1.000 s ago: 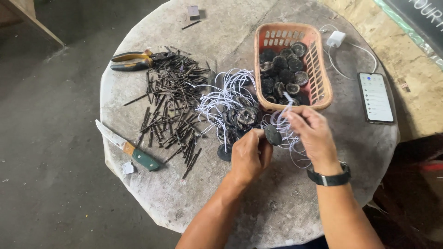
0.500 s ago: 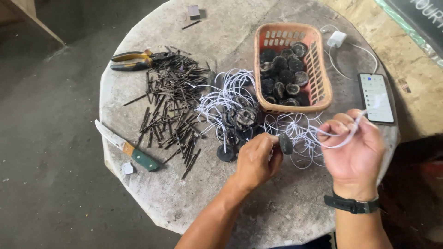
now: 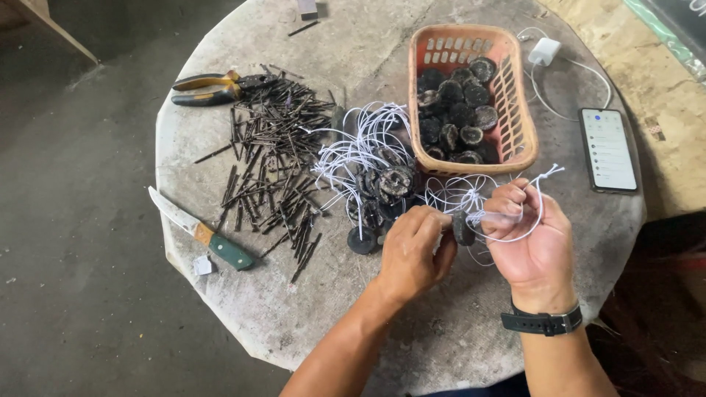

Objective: Tying white strings to small black circular bases on a workshop table.

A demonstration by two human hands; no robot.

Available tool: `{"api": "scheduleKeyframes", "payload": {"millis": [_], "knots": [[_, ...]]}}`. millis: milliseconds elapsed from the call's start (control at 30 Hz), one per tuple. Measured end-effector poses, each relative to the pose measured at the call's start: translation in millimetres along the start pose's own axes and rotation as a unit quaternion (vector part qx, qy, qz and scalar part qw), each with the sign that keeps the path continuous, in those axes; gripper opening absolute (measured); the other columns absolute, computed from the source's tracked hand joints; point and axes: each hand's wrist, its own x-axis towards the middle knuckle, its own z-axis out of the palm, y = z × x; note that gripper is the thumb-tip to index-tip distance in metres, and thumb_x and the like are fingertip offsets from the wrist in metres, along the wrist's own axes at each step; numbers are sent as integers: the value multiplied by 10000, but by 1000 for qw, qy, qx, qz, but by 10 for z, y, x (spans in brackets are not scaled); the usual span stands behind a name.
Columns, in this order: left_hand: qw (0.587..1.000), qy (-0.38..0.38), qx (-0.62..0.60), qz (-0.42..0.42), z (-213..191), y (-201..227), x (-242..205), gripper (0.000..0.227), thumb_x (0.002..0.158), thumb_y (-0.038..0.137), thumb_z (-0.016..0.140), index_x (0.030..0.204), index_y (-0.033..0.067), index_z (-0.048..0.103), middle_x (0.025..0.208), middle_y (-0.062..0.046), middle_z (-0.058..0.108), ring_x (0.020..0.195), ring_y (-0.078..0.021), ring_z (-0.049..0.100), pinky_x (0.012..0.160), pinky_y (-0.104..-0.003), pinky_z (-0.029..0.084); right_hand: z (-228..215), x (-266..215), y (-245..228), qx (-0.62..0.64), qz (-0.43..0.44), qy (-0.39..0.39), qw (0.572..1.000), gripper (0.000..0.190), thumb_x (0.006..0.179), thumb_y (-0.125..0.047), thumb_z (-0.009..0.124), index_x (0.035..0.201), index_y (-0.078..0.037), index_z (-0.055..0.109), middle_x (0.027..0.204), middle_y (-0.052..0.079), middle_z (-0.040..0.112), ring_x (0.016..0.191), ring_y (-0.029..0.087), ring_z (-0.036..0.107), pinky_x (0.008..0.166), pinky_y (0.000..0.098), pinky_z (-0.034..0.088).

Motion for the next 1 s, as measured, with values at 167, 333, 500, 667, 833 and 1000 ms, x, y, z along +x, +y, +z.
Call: {"api": "scheduleKeyframes", "payload": {"millis": [167,333,500,667,833,1000], "knots": [[1000,-4,-16,1,-13,27,13,121,681,-10,584,763,53,521,653,-76,497,578,-258,536,523,-334,464,-215,43,3,-43,-31,64,997,157,788,-190,478,937,-142,484,849,-32,466,779,109,483,693,268,396],[997,-7,-69,-26,16,11,-16,58,712,5,537,730,53,508,608,-65,471,546,-252,512,491,-329,444,-219,21,54,-67,-61,81,993,149,798,-167,464,936,-140,511,855,-11,508,788,142,536,711,315,464],[991,-8,-123,-45,84,-97,-114,38,751,36,517,719,56,520,592,-53,487,536,-243,513,480,-317,439,-227,-11,64,-141,-92,75,983,202,817,-133,457,1011,-139,512,834,-15,549,758,125,591,697,300,495],[974,-20,-198,-111,120,-152,-177,37,778,61,518,760,43,545,613,-86,510,548,-253,517,499,-323,441,-167,-73,57,-172,-90,103,976,266,809,-118,430,1062,-137,513,802,-3,547,759,137,559,679,303,501],[966,-22,-223,-130,29,-69,-51,40,772,50,518,761,30,551,615,-84,521,552,-229,521,505,-316,445,-124,-109,7,-138,-70,112,982,282,801,-222,440,1047,-130,543,848,23,573,803,170,566,694,323,485],[963,-28,-235,-130,65,-86,-90,57,784,69,521,756,28,548,618,-87,518,549,-226,516,503,-313,442,-208,-81,-43,-138,-78,125,979,271,853,-278,419,1051,-134,535,842,2,559,799,157,548,684,304,474]]}}
